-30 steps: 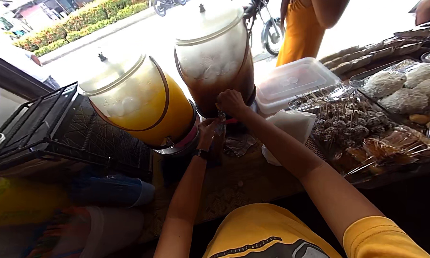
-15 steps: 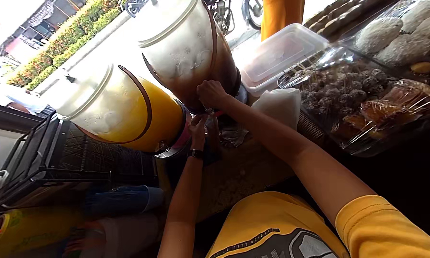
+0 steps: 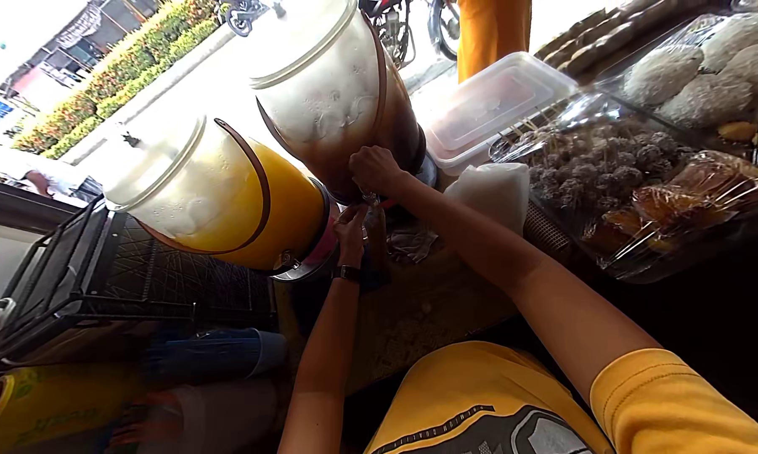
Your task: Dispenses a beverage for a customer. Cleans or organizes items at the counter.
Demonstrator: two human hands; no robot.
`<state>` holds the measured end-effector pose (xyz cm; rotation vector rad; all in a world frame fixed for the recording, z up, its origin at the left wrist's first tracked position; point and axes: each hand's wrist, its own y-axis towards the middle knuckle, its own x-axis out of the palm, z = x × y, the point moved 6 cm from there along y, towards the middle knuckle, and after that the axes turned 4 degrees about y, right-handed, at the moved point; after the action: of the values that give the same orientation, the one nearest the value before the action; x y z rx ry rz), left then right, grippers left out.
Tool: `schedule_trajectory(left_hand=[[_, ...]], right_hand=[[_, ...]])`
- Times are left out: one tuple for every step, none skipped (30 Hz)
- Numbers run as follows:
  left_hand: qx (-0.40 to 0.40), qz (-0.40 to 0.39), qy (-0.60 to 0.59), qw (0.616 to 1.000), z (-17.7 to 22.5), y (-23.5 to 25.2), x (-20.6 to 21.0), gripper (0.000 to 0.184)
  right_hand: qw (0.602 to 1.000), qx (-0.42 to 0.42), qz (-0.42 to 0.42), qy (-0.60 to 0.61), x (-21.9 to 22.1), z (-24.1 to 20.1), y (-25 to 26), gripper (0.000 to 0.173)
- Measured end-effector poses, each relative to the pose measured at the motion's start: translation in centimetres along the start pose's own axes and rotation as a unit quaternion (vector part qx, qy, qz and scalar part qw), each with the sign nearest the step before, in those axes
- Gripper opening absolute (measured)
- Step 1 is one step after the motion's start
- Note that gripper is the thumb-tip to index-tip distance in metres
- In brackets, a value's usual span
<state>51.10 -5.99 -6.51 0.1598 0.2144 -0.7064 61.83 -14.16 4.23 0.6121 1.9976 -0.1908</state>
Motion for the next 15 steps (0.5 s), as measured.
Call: schedule_trajectory(left_hand=[[-0.002,0.000,-0.001,1.000,0.06,-0.04,0.03,0.016],[-0.004,0.000,-0.001,1.000,0.06,-0.06,0.04,0.016],[-0.005,0.002,-0.001,1.000,0.05,-0.06,0.07,0.016],[-0.005,0.004,-0.001,1.000,-0.01,-0.02,0.10,0.015],[-0.004,0.005,-0.003,1.000,-0.09,0.01,0.11,0.015],[-0.002,0.005,-0.004,1.000,-0.15,0.02,0.14,0.015],[0.001,0.003,-0.006,1.000,-0.17,0.03,0.18,0.015],[0.003,0.001,-0.006,1.000,-0.13,0.01,0.23,0.016],[0.001,0.002,-0.007,1.000,-0.15,0.02,0.25,0.016],[-0.001,0.004,-0.006,1.000,-0.21,0.05,0.27,0.016],[-0.002,0.007,-0.005,1.000,-0.24,0.07,0.29,0.015],[-0.003,0.008,-0.005,1.000,-0.29,0.09,0.31,0.015],[-0.001,0.007,-0.007,1.000,-0.43,0.17,0.32,0.015],[0.004,0.004,-0.010,1.000,-0.64,0.30,0.32,0.016],[0.007,0.002,-0.014,1.000,-0.77,0.39,0.36,0.017]], right_hand=[[1.000,0.000,0.000,-0.001,-0.01,-0.01,0.03,0.021],[1.000,0.001,-0.002,-0.003,0.02,-0.02,0.05,0.022],[1.000,0.002,-0.004,-0.001,0.05,0.00,0.06,0.022],[1.000,0.004,-0.005,0.000,0.07,0.05,0.08,0.022],[1.000,0.003,-0.005,0.002,0.09,0.08,0.07,0.022],[1.000,0.002,-0.004,0.002,0.14,0.11,0.05,0.021],[1.000,0.000,-0.003,0.003,0.19,0.16,0.07,0.022],[1.000,-0.001,-0.002,0.003,0.23,0.23,0.11,0.022],[1.000,-0.003,-0.001,0.004,0.27,0.29,0.14,0.023],[1.000,-0.005,-0.001,0.004,0.33,0.32,0.15,0.023],[1.000,-0.008,-0.001,0.004,0.40,0.38,0.16,0.023],[1.000,-0.012,0.000,0.004,0.49,0.45,0.18,0.023],[1.000,-0.017,0.003,0.005,0.57,0.54,0.19,0.024],[1.000,-0.022,0.008,0.008,0.64,0.66,0.17,0.024],[0.999,-0.026,0.013,0.012,0.67,0.74,0.06,0.025]])
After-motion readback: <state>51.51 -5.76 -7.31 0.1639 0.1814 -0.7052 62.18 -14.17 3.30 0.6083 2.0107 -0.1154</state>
